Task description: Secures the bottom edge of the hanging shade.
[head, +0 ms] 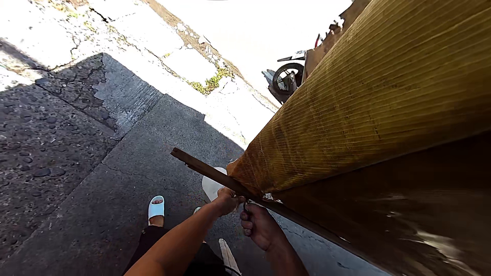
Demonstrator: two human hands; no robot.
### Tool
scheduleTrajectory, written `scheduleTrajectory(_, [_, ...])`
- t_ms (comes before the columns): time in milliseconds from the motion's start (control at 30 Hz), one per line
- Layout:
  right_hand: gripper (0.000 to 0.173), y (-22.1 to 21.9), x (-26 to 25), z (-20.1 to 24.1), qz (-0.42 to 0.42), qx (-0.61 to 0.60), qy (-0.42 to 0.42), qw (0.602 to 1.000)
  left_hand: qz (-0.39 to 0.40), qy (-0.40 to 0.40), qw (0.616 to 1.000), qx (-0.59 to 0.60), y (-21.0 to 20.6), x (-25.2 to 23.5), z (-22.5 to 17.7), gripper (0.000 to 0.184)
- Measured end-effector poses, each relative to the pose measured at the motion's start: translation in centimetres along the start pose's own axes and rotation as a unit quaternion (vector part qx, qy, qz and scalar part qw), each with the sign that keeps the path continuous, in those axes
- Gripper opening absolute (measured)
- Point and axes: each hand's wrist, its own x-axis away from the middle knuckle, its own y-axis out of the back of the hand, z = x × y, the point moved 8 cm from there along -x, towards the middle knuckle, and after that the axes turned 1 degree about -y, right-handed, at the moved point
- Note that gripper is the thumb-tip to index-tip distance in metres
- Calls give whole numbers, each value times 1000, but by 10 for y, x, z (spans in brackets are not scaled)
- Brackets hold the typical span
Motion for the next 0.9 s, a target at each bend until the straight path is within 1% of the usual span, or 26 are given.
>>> scheduleTrajectory(67, [29,-5,3,-1,-1,17,28,999,0,-11,1000,24,-1,0,4,26])
scheduleTrajectory(100, [28,-6,3,-1,-8,47,50,998,-5,-15,999,51,-1,0,7,25])
scheduleTrajectory(167, [27,-9,-1,-2,-26,151,99,983,-11,-20,994,111,-3,0,14,20])
scheduleTrajectory(200, [26,-12,-6,-3,-31,223,122,967,-6,-19,991,135,-3,0,17,18])
scheduleTrajectory(233, [25,-16,-12,-4,-36,314,142,938,4,-14,988,153,-3,0,19,16])
scheduleTrajectory(300, [29,-32,-25,-6,-44,504,153,849,15,8,986,168,4,2,25,11])
scheduleTrajectory(333, [32,-42,-28,-6,-50,572,149,805,9,19,986,167,9,3,31,9])
scheduleTrajectory(400, [35,-55,-35,-8,-68,669,114,731,-15,32,984,177,19,6,43,11])
scheduleTrajectory(433, [36,-59,-38,-11,-77,704,82,701,-30,40,977,208,23,8,51,9])
scheduleTrajectory(467, [37,-61,-42,-14,-82,727,53,680,-39,49,967,248,27,10,57,11])
scheduleTrajectory(500, [38,-61,-46,-16,-84,744,31,662,-39,58,955,288,29,13,62,16])
scheduleTrajectory(533, [39,-60,-51,-17,-88,753,17,652,-39,65,944,322,30,14,65,24])
scheduleTrajectory(600, [39,-57,-64,-16,-99,749,2,655,-44,66,921,380,29,16,67,41])
scheduleTrajectory(667, [38,-61,-76,-11,-111,745,2,658,-68,66,898,429,35,20,69,52])
scheduleTrajectory(733, [36,-62,-86,-7,-120,743,2,659,-117,81,879,455,47,30,69,51])
scheduleTrajectory(767, [36,-61,-91,-4,-126,740,4,660,-155,99,879,440,52,37,70,43])
scheduleTrajectory(800, [37,-60,-96,-1,-132,737,6,663,-182,120,892,397,57,43,69,29])
scheduleTrajectory(833, [39,-60,-100,2,-131,734,11,666,-186,133,914,335,59,47,69,20])
scheduleTrajectory(867, [42,-61,-104,4,-124,735,23,666,-171,138,939,264,60,49,68,23])
scheduleTrajectory(900, [42,-61,-108,5,-112,739,48,663,-151,136,961,185,59,49,66,30])
